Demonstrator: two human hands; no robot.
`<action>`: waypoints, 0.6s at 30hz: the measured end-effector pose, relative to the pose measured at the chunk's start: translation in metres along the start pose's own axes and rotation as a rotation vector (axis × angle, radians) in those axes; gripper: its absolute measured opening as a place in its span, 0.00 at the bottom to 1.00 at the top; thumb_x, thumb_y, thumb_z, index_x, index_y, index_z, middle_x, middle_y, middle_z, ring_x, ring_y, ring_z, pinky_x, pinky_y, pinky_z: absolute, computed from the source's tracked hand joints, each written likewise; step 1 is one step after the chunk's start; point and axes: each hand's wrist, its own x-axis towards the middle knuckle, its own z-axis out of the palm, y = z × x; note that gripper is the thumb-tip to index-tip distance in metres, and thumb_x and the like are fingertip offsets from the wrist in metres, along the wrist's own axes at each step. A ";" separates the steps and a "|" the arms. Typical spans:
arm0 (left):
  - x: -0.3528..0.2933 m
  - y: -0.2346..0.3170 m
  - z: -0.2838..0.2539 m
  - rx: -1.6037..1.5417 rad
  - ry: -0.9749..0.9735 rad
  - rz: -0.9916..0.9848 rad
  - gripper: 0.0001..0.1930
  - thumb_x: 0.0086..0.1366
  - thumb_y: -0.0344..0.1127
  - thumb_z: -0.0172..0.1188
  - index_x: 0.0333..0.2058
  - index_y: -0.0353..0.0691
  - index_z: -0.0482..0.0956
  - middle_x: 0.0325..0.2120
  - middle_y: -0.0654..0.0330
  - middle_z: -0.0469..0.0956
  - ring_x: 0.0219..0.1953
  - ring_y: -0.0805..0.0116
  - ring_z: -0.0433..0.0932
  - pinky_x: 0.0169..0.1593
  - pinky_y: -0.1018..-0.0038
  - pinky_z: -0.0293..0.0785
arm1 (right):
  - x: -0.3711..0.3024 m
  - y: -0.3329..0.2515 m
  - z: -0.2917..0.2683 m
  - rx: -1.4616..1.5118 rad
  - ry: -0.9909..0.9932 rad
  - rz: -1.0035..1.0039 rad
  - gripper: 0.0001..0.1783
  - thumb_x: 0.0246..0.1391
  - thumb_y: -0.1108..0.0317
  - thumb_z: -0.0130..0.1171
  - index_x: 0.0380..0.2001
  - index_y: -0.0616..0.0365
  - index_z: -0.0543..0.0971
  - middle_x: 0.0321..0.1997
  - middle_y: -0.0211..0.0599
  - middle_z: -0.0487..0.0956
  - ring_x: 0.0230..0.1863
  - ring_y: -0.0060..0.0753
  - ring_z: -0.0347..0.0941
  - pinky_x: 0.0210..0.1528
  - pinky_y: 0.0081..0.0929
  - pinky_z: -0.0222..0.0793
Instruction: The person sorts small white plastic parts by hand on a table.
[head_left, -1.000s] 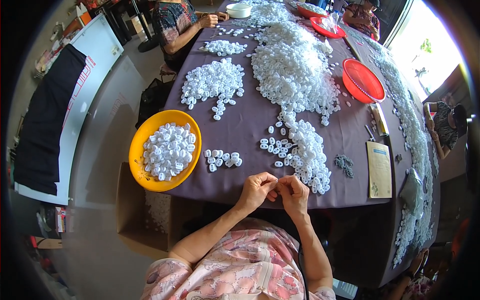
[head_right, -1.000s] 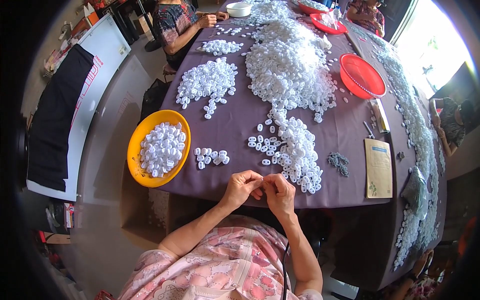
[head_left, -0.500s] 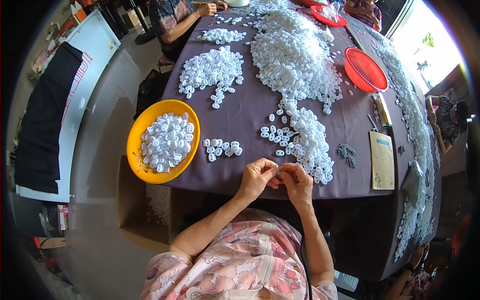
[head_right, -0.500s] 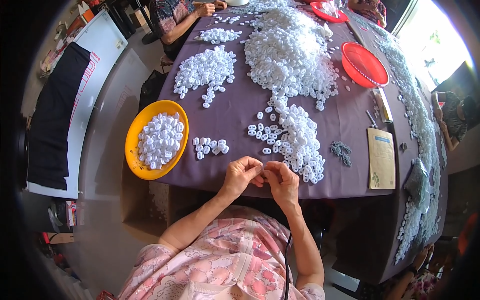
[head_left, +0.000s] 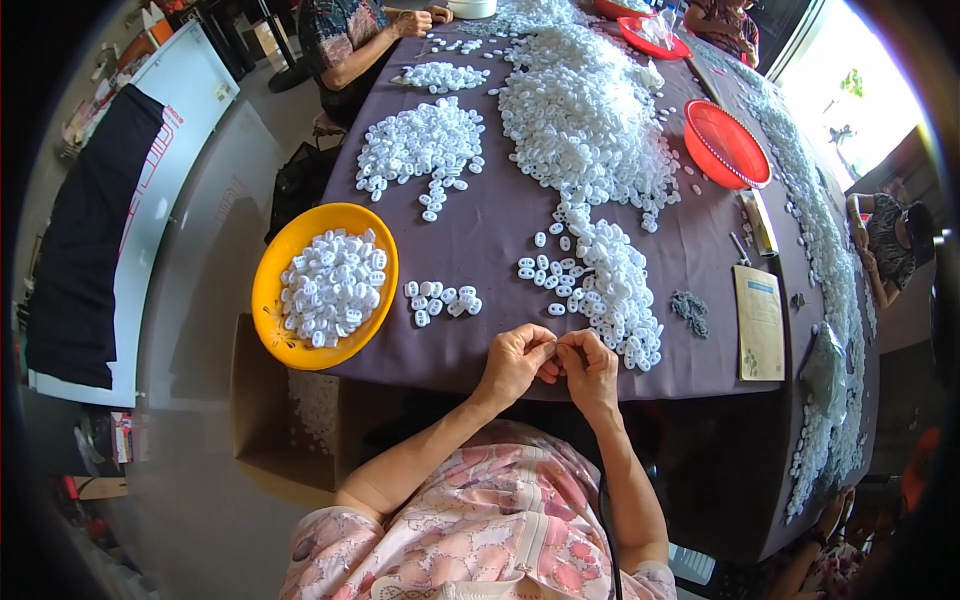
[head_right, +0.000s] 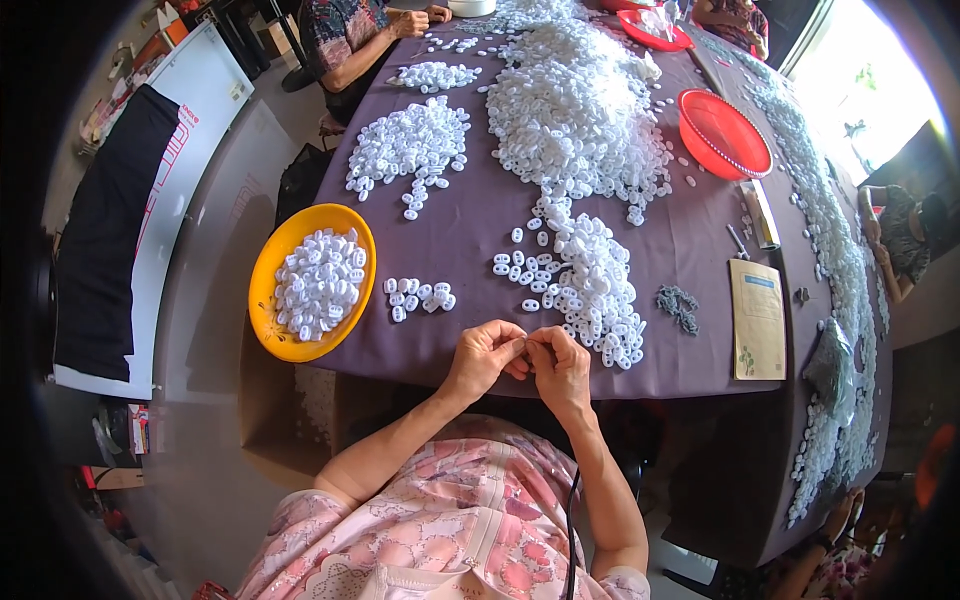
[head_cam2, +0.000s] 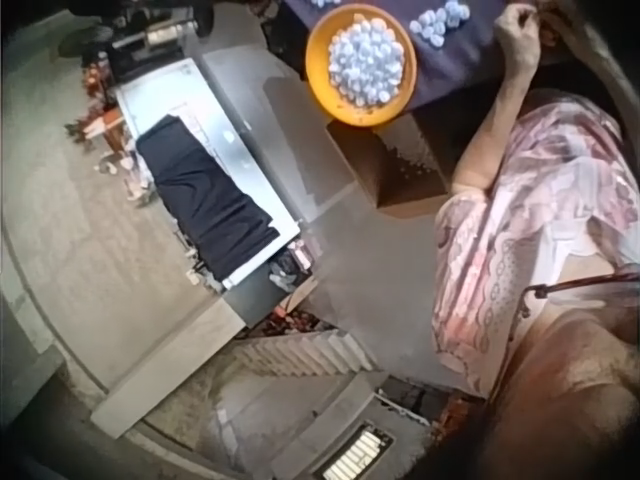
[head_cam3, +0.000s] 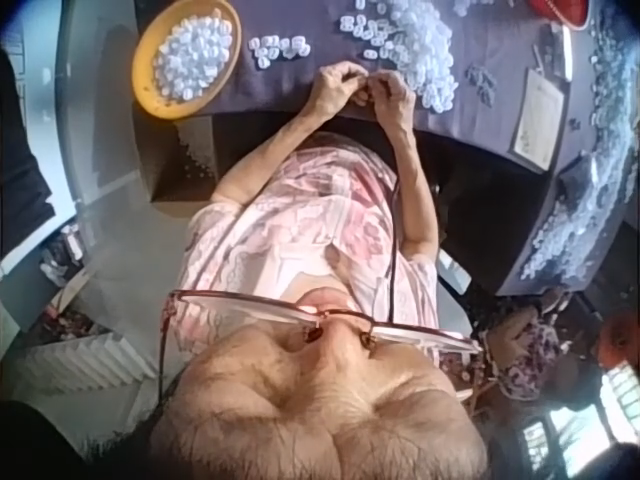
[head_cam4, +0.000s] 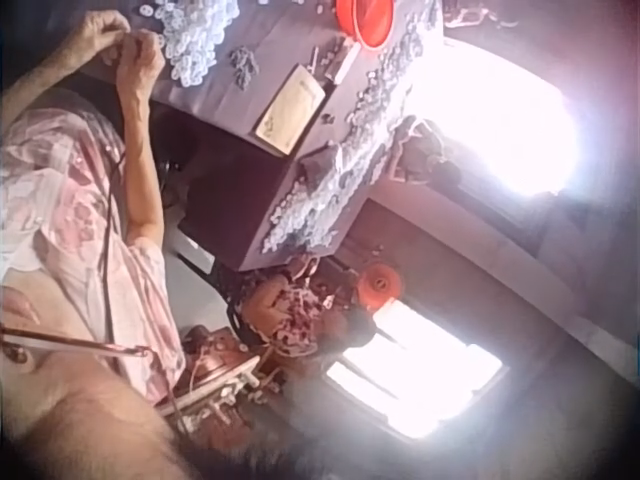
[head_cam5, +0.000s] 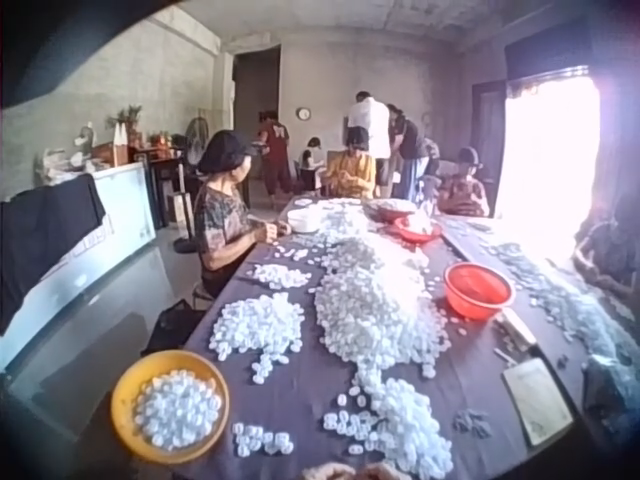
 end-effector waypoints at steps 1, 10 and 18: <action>0.000 -0.001 -0.001 -0.001 0.002 0.003 0.04 0.64 0.26 0.53 0.32 0.32 0.75 0.23 0.61 0.77 0.22 0.76 0.78 0.25 0.80 0.77 | 0.000 -0.002 0.001 0.020 0.013 0.021 0.02 0.50 0.79 0.56 0.29 0.63 0.75 0.23 0.34 0.76 0.21 0.20 0.71 0.24 0.18 0.67; 0.010 0.009 -0.021 -0.165 0.033 -0.009 0.07 0.63 0.32 0.55 0.33 0.33 0.73 0.23 0.61 0.75 0.21 0.74 0.77 0.24 0.78 0.77 | 0.015 -0.007 -0.005 -0.069 0.015 -0.034 0.04 0.49 0.80 0.56 0.30 0.62 0.75 0.25 0.36 0.76 0.22 0.24 0.72 0.25 0.21 0.67; 0.016 0.003 -0.025 -0.235 0.087 -0.018 0.07 0.63 0.31 0.55 0.34 0.33 0.73 0.24 0.59 0.75 0.21 0.72 0.77 0.24 0.78 0.78 | 0.043 -0.017 0.005 -0.686 -0.038 -0.215 0.06 0.51 0.71 0.55 0.34 0.56 0.76 0.31 0.41 0.73 0.30 0.46 0.74 0.31 0.38 0.70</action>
